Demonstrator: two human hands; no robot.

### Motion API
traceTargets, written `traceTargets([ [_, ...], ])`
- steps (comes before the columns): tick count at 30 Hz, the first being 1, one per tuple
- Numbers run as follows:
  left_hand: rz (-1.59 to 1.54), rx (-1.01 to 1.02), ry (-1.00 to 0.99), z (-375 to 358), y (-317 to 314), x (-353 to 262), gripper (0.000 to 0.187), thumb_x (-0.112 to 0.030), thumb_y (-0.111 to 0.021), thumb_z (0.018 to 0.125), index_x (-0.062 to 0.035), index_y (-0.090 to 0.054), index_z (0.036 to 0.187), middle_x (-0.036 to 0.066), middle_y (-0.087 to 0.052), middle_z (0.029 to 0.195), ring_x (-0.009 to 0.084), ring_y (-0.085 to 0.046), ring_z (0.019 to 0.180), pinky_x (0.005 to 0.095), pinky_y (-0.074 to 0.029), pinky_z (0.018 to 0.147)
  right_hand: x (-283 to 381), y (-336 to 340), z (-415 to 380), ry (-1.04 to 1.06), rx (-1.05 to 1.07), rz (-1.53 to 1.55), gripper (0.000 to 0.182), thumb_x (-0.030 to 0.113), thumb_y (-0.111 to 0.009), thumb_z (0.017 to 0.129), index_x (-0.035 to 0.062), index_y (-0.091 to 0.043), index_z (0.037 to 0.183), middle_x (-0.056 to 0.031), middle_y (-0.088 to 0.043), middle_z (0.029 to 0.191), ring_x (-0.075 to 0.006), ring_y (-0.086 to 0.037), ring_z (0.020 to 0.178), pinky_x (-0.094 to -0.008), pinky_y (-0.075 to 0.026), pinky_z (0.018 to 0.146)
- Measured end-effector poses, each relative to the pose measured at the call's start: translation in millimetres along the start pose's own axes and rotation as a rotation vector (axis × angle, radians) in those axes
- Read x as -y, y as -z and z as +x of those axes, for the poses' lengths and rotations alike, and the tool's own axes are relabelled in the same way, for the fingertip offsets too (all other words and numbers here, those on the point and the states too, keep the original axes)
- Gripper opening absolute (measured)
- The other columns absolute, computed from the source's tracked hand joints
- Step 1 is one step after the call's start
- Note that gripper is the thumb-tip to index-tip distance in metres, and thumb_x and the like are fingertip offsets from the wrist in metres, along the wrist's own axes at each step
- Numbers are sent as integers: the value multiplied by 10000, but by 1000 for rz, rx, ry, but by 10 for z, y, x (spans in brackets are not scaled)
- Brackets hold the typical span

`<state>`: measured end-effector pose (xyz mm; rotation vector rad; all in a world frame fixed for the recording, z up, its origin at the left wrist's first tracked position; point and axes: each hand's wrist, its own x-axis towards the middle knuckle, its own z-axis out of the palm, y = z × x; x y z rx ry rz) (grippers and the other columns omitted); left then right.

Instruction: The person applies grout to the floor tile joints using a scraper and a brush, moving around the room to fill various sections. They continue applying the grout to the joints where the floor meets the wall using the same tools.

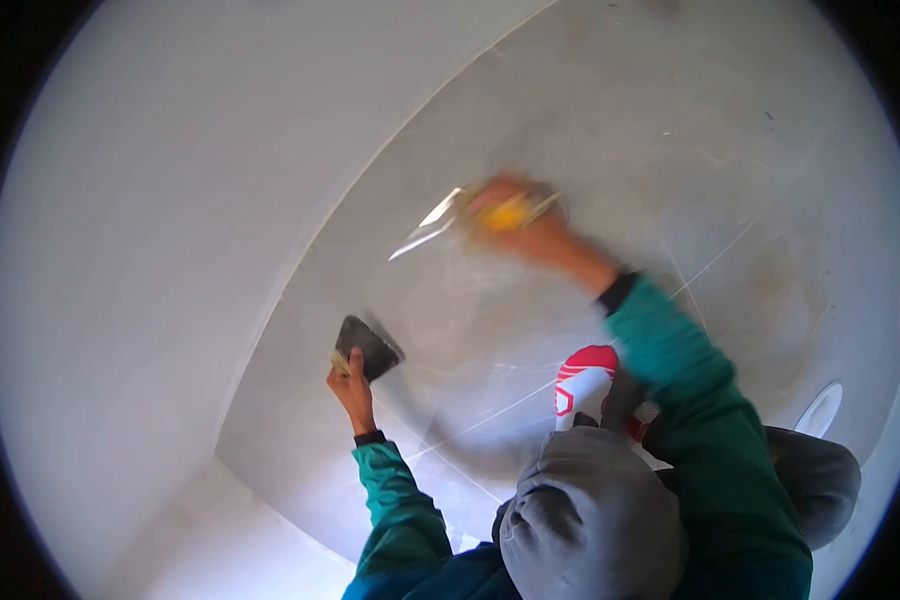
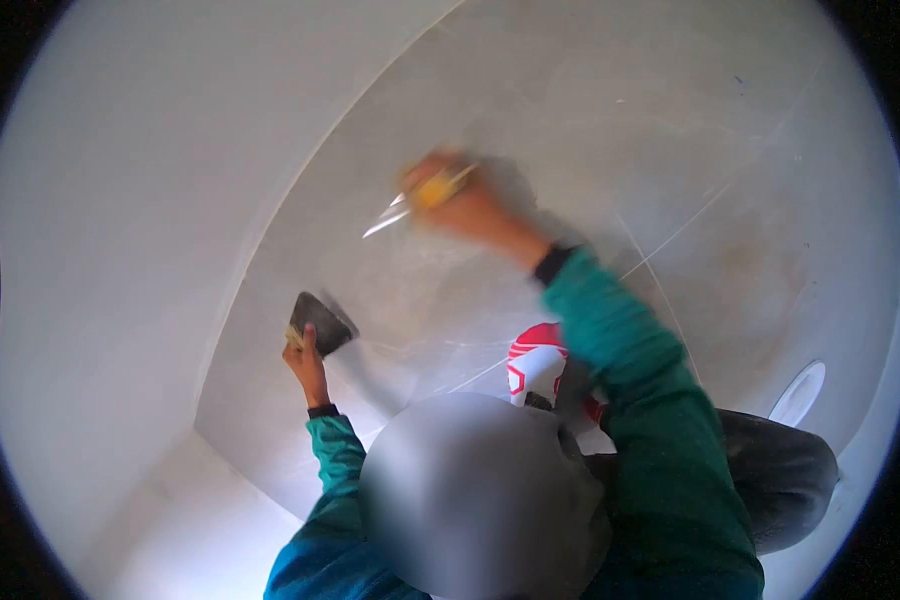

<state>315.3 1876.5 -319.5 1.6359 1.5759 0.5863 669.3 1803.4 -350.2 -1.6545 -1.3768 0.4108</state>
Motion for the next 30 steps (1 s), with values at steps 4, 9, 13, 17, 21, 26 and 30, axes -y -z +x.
traceTargets([
  [4, 179, -61, -77, 317, 142, 465, 311, -270, -614, 816, 30, -553, 761, 7, -466, 609, 101, -380, 586, 293, -336, 503, -1112, 1549, -380, -266, -234, -317, 189, 137, -555, 821, 81, -545, 1000, -76, -545, 988, -218, -523, 925, -322, -419, 828],
  [9, 20, 75, -266, 1004, -725, -82, 316, -310, -606, 809, 5, -610, 780, 150, -610, 695, 281, -575, 622, 372, -435, 560, -1257, 3083, -806, -685, -470, -244, 336, 138, -528, 814, 58, -529, 1140, -90, -568, 1004, -165, -555, 885, -275, -455, 784],
  [13, 282, 267, -482, 461, -2622, -1200, 431, -424, -610, 742, -30, -609, 917, 208, -598, 905, 358, -562, 870, 461, -423, 747, -951, 2787, -767, -610, -877, 770, 399, 97, -452, 836, -110, -448, 1177, -169, -492, 1171, -235, -479, 1093, -329, -371, 966],
  [17, 146, 476, -468, 64, -3004, -1933, 381, -390, -617, 733, -30, -622, 857, 207, -605, 846, 386, -567, 793, 445, -453, 686, -309, 2675, -506, -446, -722, 1002, 434, 99, -492, 854, -73, -397, 1241, -152, -495, 1170, -222, -476, 1108, -324, -367, 975],
  [21, 62, 177, -756, 391, -2404, -1426, 299, -326, -595, 773, -36, -596, 703, 171, -571, 640, 351, -549, 608, 462, -385, 546, 32, 2171, -380, -594, -318, 484, 448, 121, -565, 835, 30, -429, 1252, -109, -497, 1189, -171, -514, 1041, -290, -430, 883],
  [26, -165, -147, -268, 675, -816, -868, 305, -231, -621, 809, 22, -532, 664, 8, -474, 570, 94, -387, 556, 289, -324, 497, 806, -326, -1024, -309, 461, 199, 456, 203, -610, 715, 177, -513, 1160, -108, -542, 1129, -303, -514, 1041, -402, -420, 854],
  [30, -179, -81, -123, 565, -463, -488, 281, -236, -630, 799, 42, -595, 769, 8, -535, 631, 96, -429, 590, 259, -377, 552, 965, -1067, -1242, -256, 356, 498, 357, 185, -602, 708, 156, -590, 1063, -130, -623, 912, -309, -585, 900, -380, -454, 798],
])
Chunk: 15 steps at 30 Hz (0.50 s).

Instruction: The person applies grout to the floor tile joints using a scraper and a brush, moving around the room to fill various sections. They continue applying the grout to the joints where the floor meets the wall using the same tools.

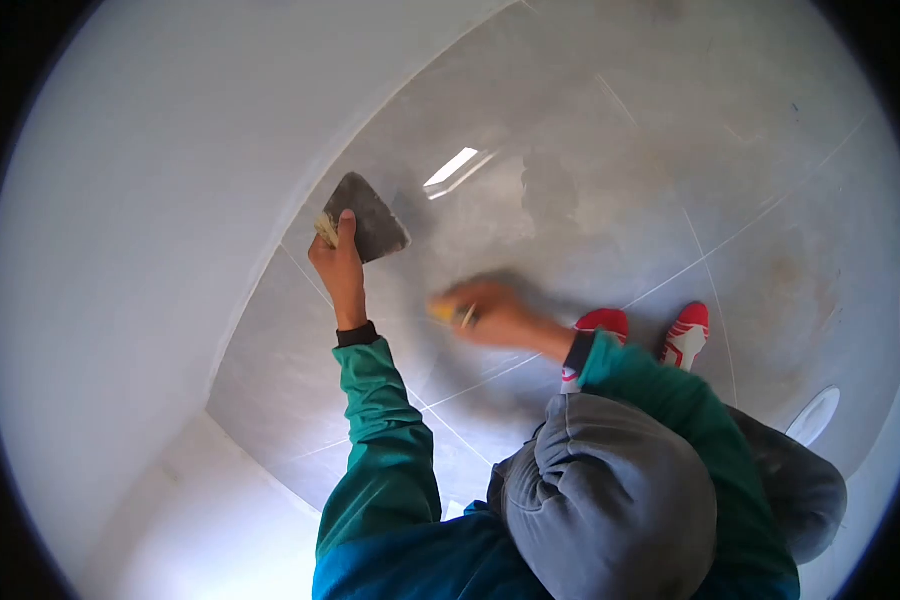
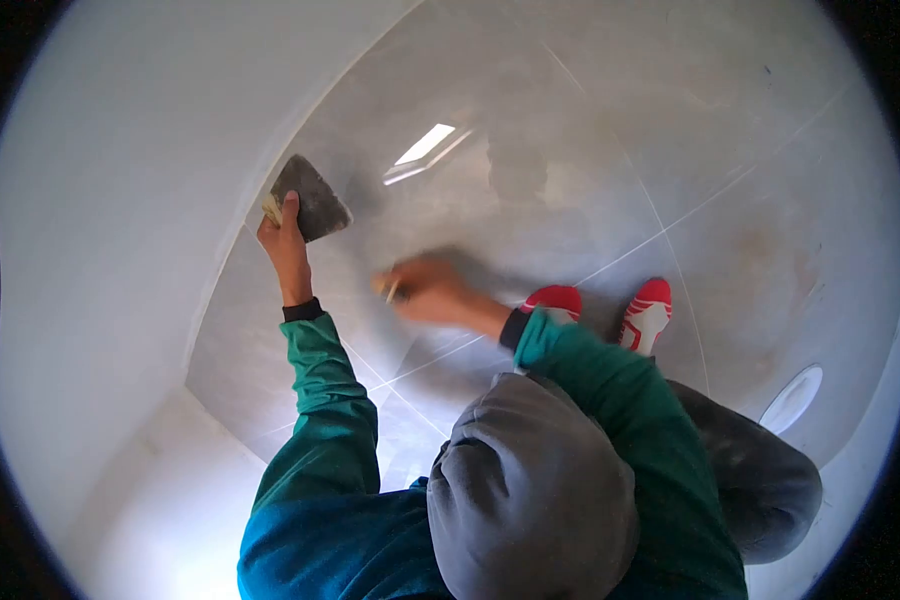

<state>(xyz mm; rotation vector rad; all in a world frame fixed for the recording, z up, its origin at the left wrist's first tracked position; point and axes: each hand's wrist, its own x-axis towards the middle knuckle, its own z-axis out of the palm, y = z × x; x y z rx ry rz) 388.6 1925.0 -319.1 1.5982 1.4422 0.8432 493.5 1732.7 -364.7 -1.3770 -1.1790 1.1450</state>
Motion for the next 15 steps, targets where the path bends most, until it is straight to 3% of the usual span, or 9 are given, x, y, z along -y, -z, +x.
traceTargets([
  [2, 181, 76, 54, -94, 227, 102, 286, -242, -638, 790, 42, -605, 790, 21, -555, 648, 101, -451, 597, 264, -393, 563, -191, 819, 262, 82, -95, -516, 403, 173, -615, 741, 133, -539, 1134, -97, -604, 1019, -264, -576, 930, -367, -457, 791],
  [3, 346, 144, 92, -153, 317, 147, 294, -248, -646, 780, 43, -615, 811, 34, -575, 664, 106, -472, 605, 270, -408, 574, -339, 1428, 284, 114, -250, -527, 403, 197, -606, 777, 110, -510, 1159, -77, -594, 1047, -221, -573, 936, -339, -457, 789],
  [4, 351, 155, 98, -121, 297, 235, 294, -248, -646, 780, 43, -615, 811, 34, -575, 664, 106, -472, 605, 270, -408, 574, -327, 2107, 306, -126, -382, -354, 363, 215, -574, 815, 89, -523, 1152, -76, -598, 1037, -193, -574, 921, -319, -455, 796],
  [5, 384, 154, 102, -213, 389, 399, 297, -249, -655, 769, 42, -618, 814, 53, -595, 683, 116, -499, 613, 277, -422, 584, -103, 2685, 227, -248, -458, -507, 357, 214, -549, 837, 97, -526, 1174, -69, -591, 1085, -175, -567, 951, -297, -444, 831],
  [6, 421, 160, 105, -198, 413, 457, 301, -250, -663, 759, 42, -621, 816, 71, -615, 701, 127, -526, 620, 284, -436, 593, -257, 3362, 64, 0, -524, -886, 384, 221, -548, 840, 111, -516, 1207, -60, -584, 1125, -175, -564, 981, -281, -430, 859],
  [9, 362, 105, -36, -191, 306, 381, 286, -236, -676, 750, 41, -618, 798, 92, -630, 692, 149, -545, 587, 294, -449, 576, 166, 4626, -420, -164, -680, -1060, 419, 316, -564, 845, 123, -525, 1215, -69, -598, 1087, -154, -569, 969, -267, -442, 839],
  [12, 427, 387, 43, -661, -426, 84, 316, -308, -673, 736, -18, -584, 647, 133, -591, 590, 249, -579, 514, 359, -422, 474, 718, 4437, -343, -278, -902, -703, 463, 331, -593, 827, 114, -514, 1228, -90, -594, 1063, -155, -567, 955, -289, -495, 781],
  [14, 499, 479, -261, -1272, -982, 132, 371, -388, -679, 696, -29, -593, 656, 182, -572, 592, 358, -561, 541, 417, -426, 492, 853, 4181, -197, -214, -1034, -538, 474, 324, -607, 813, 117, -513, 1230, -92, -592, 1055, -144, -565, 943, -301, -493, 805],
  [15, 505, 482, -266, -1253, -944, 50, 371, -388, -679, 696, -29, -593, 656, 182, -572, 592, 358, -561, 541, 417, -426, 492, 839, 4091, -177, -213, -928, -510, 469, 318, -609, 810, 122, -518, 1226, -80, -574, 1093, -137, -564, 950, -297, -492, 795],
])
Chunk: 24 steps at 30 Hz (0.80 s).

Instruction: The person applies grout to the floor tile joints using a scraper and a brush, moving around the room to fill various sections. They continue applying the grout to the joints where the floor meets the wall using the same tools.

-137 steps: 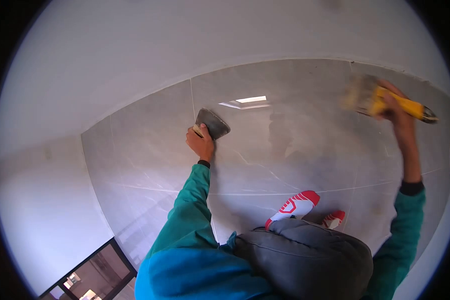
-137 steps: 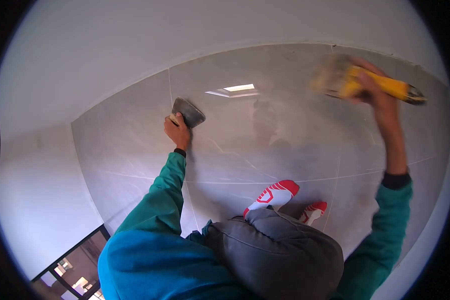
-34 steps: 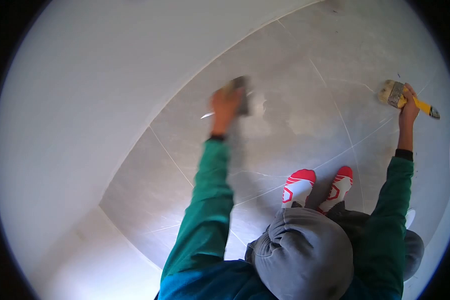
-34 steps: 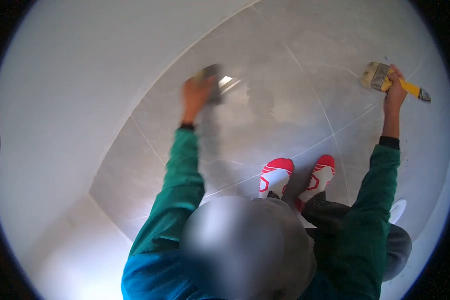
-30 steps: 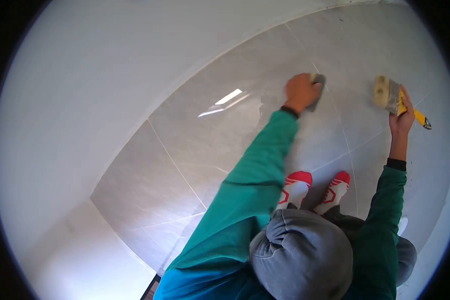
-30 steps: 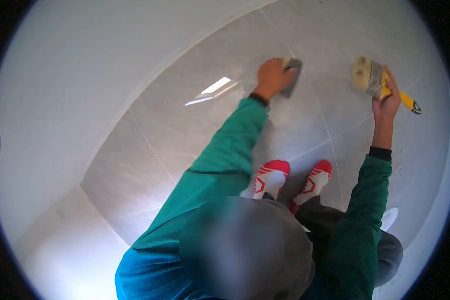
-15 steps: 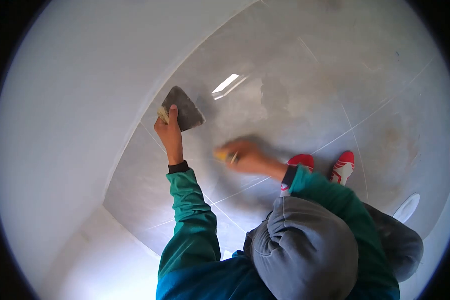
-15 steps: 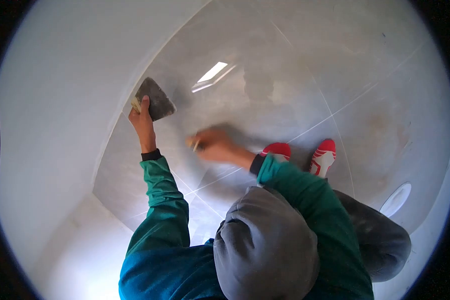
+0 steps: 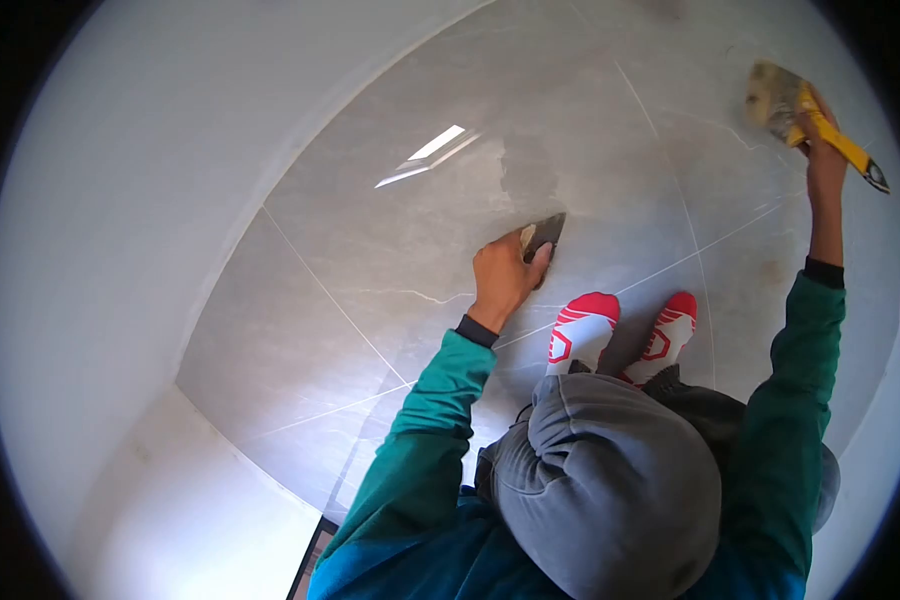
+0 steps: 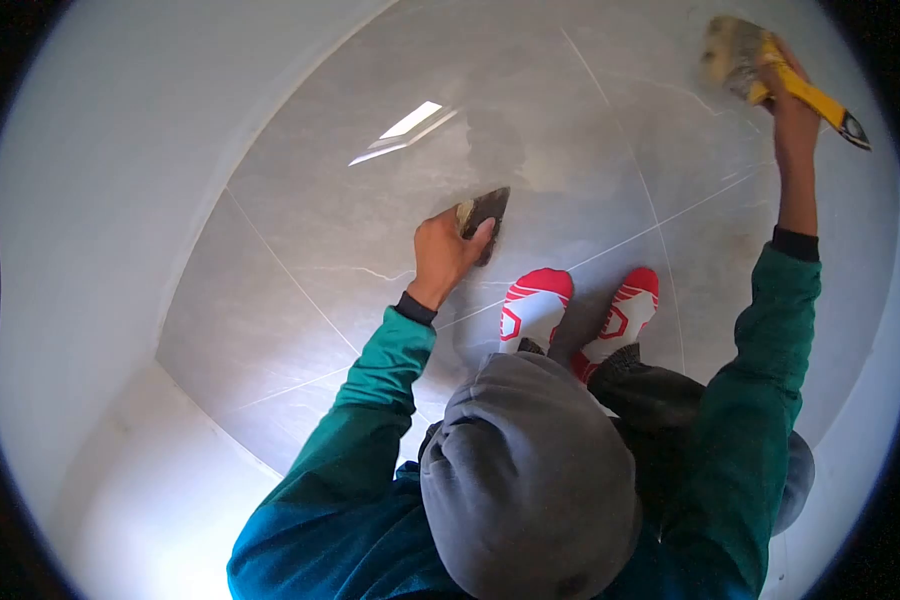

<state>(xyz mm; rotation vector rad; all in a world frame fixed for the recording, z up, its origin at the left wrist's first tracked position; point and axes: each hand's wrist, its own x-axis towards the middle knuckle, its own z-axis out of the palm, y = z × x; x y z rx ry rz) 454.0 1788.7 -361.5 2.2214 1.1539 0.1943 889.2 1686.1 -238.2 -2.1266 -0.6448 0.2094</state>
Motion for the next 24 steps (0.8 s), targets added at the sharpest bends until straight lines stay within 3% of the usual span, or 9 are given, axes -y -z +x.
traceTargets([
  [3, -66, 26, 146, 60, 298, 179, 374, -376, -690, 691, -12, -606, 677, 186, -587, 600, 347, -572, 533, 413, -434, 495, 100, 81, -79, 239, 231, -128, 454, 303, -617, 806, 135, -527, 1218, -68, -554, 1135, -141, -564, 962, -291, -489, 786],
  [5, -45, -57, 336, 179, 718, 569, 334, -308, -707, 700, 13, -615, 695, 147, -618, 607, 261, -605, 511, 360, -445, 462, 137, 176, -92, 68, 218, -58, 438, 236, -598, 820, 84, -510, 1221, -69, -543, 1149, -150, -555, 986, -272, -464, 819],
  [6, -119, -262, 243, 226, 731, 783, 320, -288, -700, 712, 24, -630, 730, 141, -623, 610, 255, -607, 513, 346, -454, 462, 36, 177, -41, -21, 178, 256, 437, 205, -558, 838, 41, -480, 1235, -95, -529, 1170, -163, -543, 1010, -279, -446, 854],
  [10, -109, -218, 301, 452, 67, -196, 382, -348, -687, 687, 18, -633, 783, 181, -625, 684, 335, -619, 634, 409, -479, 559, -102, -204, -231, -362, 75, 1006, 397, 134, -460, 856, -47, -449, 1209, -142, -518, 1167, -193, -514, 1058, -281, -398, 920],
  [11, -26, -327, 136, 563, -316, -447, 418, -392, -687, 661, 6, -626, 774, 196, -618, 709, 367, -609, 688, 447, -473, 619, -131, -395, -336, -352, 161, 929, 404, 131, -457, 852, -49, -444, 1213, -140, -517, 1169, -196, -513, 1060, -284, -403, 915],
  [13, -128, -3, 173, 872, -553, -1071, 441, -377, -708, 637, 14, -613, 817, 218, -618, 789, 385, -592, 781, 448, -470, 685, 16, -554, -375, -327, 222, 838, 411, 129, -454, 848, -51, -439, 1217, -138, -516, 1171, -199, -512, 1062, -286, -408, 910],
  [15, -125, 79, 106, 1051, -595, -1194, 434, -380, -699, 646, 11, -617, 815, 219, -619, 788, 385, -594, 779, 447, -472, 674, 99, -506, -390, -282, 375, 855, 424, 134, -460, 845, -58, -431, 1222, -145, -515, 1165, -206, -514, 1064, -294, -418, 908],
  [21, -145, -235, 116, 1641, 176, 4, 468, -416, -683, 687, 42, -587, 696, 180, -603, 655, 350, -573, 587, 413, -442, 561, 227, 48, -202, -273, 579, 900, 447, 174, -533, 823, 23, -458, 1238, -108, -522, 1136, -169, -538, 1018, -310, -478, 835],
  [24, -220, -267, 64, 1628, 615, 162, 428, -380, -666, 734, 41, -586, 725, 148, -601, 650, 286, -563, 578, 376, -433, 561, 55, -292, -489, -220, 726, 602, 546, 204, -608, 775, 102, -429, 1280, -88, -503, 1169, -166, -537, 1013, -333, -531, 724],
])
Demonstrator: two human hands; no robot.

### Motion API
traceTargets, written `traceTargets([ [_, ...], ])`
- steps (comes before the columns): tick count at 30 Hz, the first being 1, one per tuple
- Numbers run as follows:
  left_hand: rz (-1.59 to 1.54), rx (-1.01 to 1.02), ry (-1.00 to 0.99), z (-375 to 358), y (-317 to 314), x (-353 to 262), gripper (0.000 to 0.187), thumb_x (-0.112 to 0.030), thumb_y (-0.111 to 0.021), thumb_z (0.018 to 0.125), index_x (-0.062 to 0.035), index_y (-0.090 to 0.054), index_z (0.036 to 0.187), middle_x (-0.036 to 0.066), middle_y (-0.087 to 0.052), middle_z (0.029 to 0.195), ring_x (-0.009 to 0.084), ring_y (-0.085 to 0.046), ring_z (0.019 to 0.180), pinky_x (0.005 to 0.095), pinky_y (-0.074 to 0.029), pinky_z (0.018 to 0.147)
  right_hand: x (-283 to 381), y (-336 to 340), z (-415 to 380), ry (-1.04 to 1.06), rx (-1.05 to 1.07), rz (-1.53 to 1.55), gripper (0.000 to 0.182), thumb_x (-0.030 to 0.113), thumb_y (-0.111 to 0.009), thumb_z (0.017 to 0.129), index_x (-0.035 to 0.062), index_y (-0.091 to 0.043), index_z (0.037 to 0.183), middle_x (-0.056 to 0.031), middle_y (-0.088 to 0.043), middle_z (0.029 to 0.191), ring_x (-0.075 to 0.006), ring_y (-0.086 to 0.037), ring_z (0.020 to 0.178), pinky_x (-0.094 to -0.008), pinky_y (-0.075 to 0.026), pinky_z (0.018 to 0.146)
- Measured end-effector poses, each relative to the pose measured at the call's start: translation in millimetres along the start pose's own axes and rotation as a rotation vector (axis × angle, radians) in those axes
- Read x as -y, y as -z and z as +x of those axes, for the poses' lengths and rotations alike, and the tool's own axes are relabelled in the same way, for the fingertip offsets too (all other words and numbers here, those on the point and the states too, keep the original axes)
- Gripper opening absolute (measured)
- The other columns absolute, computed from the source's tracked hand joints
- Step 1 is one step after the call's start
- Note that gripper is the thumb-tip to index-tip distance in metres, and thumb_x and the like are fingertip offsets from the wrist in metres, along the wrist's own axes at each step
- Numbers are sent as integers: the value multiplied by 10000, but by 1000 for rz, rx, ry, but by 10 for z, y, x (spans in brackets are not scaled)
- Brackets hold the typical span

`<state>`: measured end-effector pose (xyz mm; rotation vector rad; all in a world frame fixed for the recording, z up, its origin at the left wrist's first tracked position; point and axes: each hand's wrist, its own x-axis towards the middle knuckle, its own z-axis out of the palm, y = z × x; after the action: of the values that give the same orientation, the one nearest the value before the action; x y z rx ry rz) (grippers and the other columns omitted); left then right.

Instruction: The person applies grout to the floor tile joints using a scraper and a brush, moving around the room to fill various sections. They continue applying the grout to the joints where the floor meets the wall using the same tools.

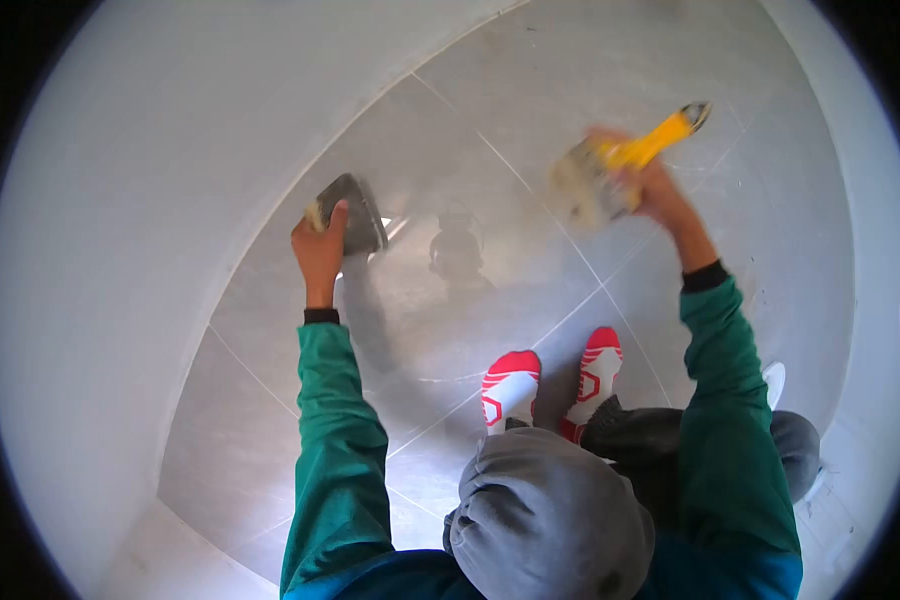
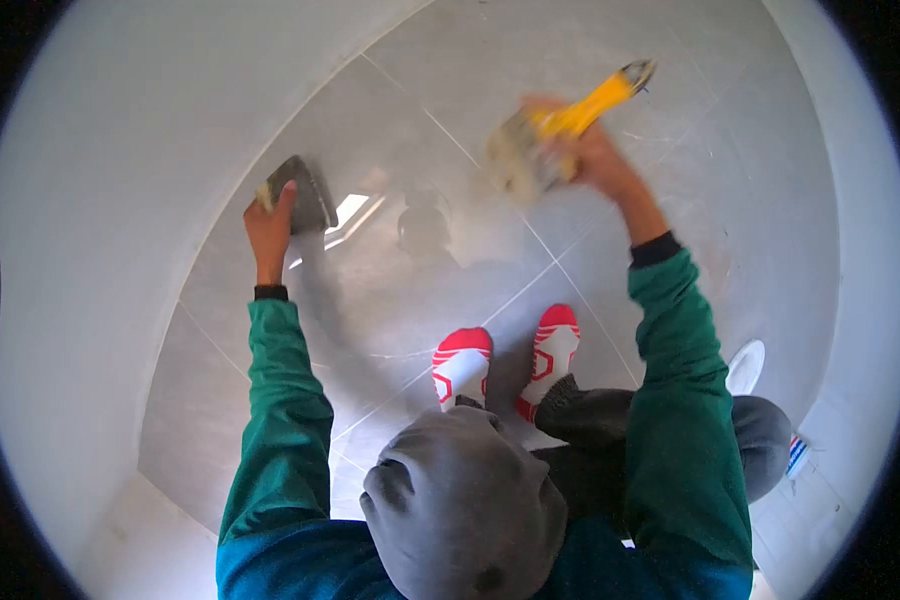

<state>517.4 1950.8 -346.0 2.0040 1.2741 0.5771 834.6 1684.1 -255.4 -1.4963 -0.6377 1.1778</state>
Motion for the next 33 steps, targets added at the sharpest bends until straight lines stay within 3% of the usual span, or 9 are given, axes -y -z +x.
traceTargets([
  [7, -52, -226, 65, -372, 419, 579, 384, -323, -622, 818, 57, -617, 871, 83, -620, 726, 133, -522, 654, 304, -430, 608, -824, -1163, -214, 54, 777, -617, 549, 180, -601, 754, 142, -438, 1277, -113, -497, 1209, -238, -479, 1109, -336, -338, 972],
  [9, -98, -320, 181, -445, 548, 810, 404, -326, -610, 828, 76, -614, 872, 101, -623, 741, 154, -538, 660, 307, -440, 623, -1040, -491, -11, 336, 430, -388, 538, 161, -603, 756, 113, -443, 1268, -99, -511, 1181, -213, -504, 1070, -328, -362, 958],
  [10, -118, -371, 173, -466, 594, 898, 405, -324, -602, 833, 79, -610, 865, 98, -622, 743, 159, -538, 655, 305, -441, 615, -945, -144, 13, -47, 249, -117, 526, 135, -600, 761, 88, -442, 1261, -89, -503, 1192, -207, -503, 1065, -325, -375, 952],
  [13, -123, -474, 123, -475, 595, 1017, 405, -318, -585, 844, 86, -603, 855, 96, -624, 752, 167, -541, 655, 301, -444, 611, -486, 747, 90, 229, -89, -985, 521, 129, -523, 767, 110, -423, 1278, -112, -507, 1206, -235, -494, 1093, -316, -399, 923],
  [16, -199, -589, 133, -454, 514, 1036, 399, -317, -568, 853, 79, -586, 806, 83, -601, 716, 163, -520, 635, 303, -428, 589, 34, 661, 132, 38, -105, -1214, 522, 151, -505, 768, 122, -421, 1282, -124, -499, 1222, -257, -487, 1103, -324, -389, 929],
  [19, -143, -643, 161, -510, 578, 1218, 423, -330, -548, 865, 28, -492, 646, 34, -466, 579, 134, -401, 553, 304, -325, 500, -233, -34, 469, 339, -172, -865, 481, 178, -540, 771, 94, -454, 1236, -133, -531, 1151, -287, -517, 1032, -355, -404, 901],
  [26, -84, -687, 111, -484, 605, 1034, 459, -330, -503, 892, -21, -377, 577, -12, -348, 537, 96, -305, 531, 279, -250, 475, -556, -2532, 1361, 397, 305, -627, 491, 292, -600, 735, 182, -493, 1202, -139, -556, 1096, -291, -533, 1001, -355, -424, 858],
  [31, -91, -674, 129, -482, 597, 989, 456, -334, -495, 896, -27, -380, 580, -23, -349, 541, 88, -306, 531, 264, -253, 475, -574, -1411, 2358, 484, -92, -553, 399, 239, -549, 778, 105, -521, 1153, -110, -587, 1044, -261, -558, 927, -347, -424, 833],
  [33, -107, -641, 148, -467, 592, 938, 447, -329, -490, 899, -28, -383, 587, -31, -345, 546, 80, -304, 529, 257, -248, 470, -521, -518, 2416, 420, -434, -627, 426, 130, -607, 793, 28, -506, 1193, -73, -608, 972, -113, -575, 784, -255, -497, 670],
])
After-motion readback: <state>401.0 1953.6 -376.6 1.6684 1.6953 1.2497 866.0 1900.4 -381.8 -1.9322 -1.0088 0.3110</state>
